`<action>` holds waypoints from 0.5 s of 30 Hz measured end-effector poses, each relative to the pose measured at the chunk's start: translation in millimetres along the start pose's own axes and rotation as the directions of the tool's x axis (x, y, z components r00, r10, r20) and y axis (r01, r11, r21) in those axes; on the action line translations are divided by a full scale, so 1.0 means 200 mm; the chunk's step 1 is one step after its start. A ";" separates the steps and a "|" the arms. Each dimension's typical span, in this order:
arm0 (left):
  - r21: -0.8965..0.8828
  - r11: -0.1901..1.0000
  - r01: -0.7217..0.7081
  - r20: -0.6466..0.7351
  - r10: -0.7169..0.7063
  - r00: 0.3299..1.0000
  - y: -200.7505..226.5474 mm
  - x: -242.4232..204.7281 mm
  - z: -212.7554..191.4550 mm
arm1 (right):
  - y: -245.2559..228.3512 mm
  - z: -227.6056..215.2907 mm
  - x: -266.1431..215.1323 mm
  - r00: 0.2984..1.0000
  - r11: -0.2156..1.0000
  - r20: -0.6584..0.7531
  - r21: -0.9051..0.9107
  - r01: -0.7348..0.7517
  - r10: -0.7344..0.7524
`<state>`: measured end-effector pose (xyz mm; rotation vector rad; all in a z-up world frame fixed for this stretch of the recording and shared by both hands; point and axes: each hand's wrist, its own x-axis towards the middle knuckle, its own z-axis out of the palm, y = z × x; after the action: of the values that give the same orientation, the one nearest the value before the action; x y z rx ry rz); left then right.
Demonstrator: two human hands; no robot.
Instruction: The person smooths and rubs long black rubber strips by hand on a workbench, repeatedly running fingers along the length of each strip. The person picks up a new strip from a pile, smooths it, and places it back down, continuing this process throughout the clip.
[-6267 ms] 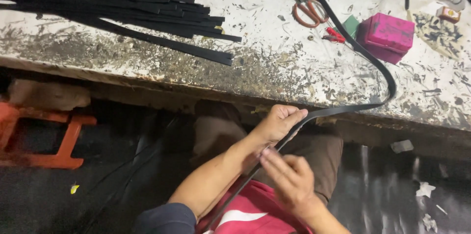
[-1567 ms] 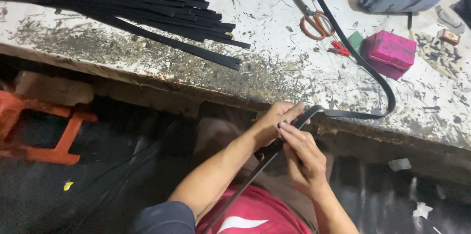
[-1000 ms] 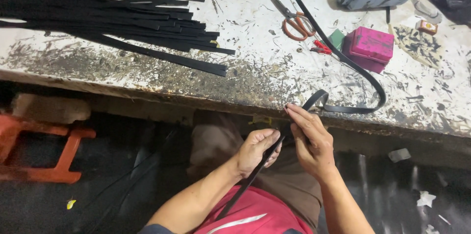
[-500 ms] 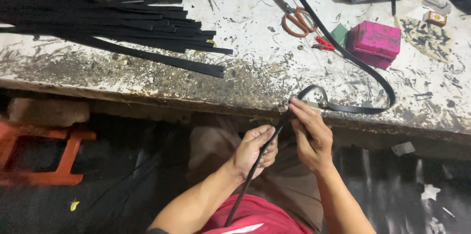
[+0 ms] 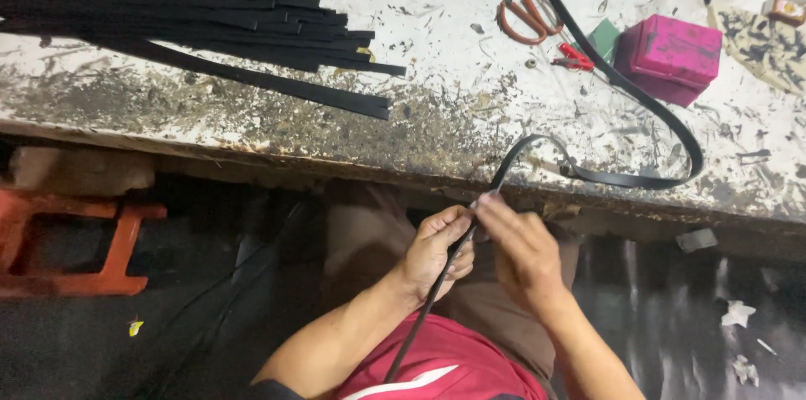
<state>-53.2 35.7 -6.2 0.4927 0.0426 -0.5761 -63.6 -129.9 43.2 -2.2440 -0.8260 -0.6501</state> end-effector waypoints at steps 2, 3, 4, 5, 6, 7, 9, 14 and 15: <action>0.006 1.000 0.016 -0.058 -0.016 0.998 -0.03 -0.01 -0.04 | 0.02 0.08 -0.14 1.000 1.000 0.025 -0.016 0.013 -0.013; 0.018 1.000 0.024 -0.106 -0.022 0.994 -0.04 -0.01 -0.05 | 0.03 0.12 -0.19 0.998 0.999 0.045 -0.036 0.040 -0.038; 0.018 0.999 0.028 -0.106 -0.026 0.994 -0.04 -0.02 -0.05 | 0.01 0.10 -0.18 0.998 0.999 0.044 -0.038 0.036 -0.034; 0.015 1.000 0.006 -0.098 -0.004 0.995 -0.03 -0.03 -0.05 | -0.02 0.09 -0.18 0.991 0.996 0.112 -0.023 0.082 -0.079; 0.007 1.000 -0.014 -0.093 0.015 0.996 -0.04 -0.05 -0.05 | -0.05 0.06 -0.18 0.976 0.992 0.182 -0.006 0.124 -0.121; 0.003 1.000 -0.008 -0.093 0.008 0.996 -0.04 -0.05 0.00 | -0.04 0.04 -0.10 0.976 0.993 0.185 -0.008 0.118 -0.114; 0.065 0.998 0.017 -0.181 -0.005 0.983 -0.01 -0.06 0.08 | -0.01 -0.01 0.07 0.987 0.999 -0.149 -0.012 0.052 -0.054; 0.073 0.997 -0.018 -0.187 0.031 0.982 -0.08 -0.04 -0.05 | 0.01 0.08 -0.09 0.991 0.993 -0.063 0.034 0.116 -0.114; 0.043 0.999 0.000 -0.170 0.007 0.985 -0.05 -0.08 0.02 | 0.08 0.07 -0.09 0.989 0.994 -0.095 -0.006 0.111 -0.111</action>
<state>-71.6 35.0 -4.3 0.5831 0.1923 -0.5313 -61.7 -137.4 15.5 -2.1620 -0.9074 -0.8028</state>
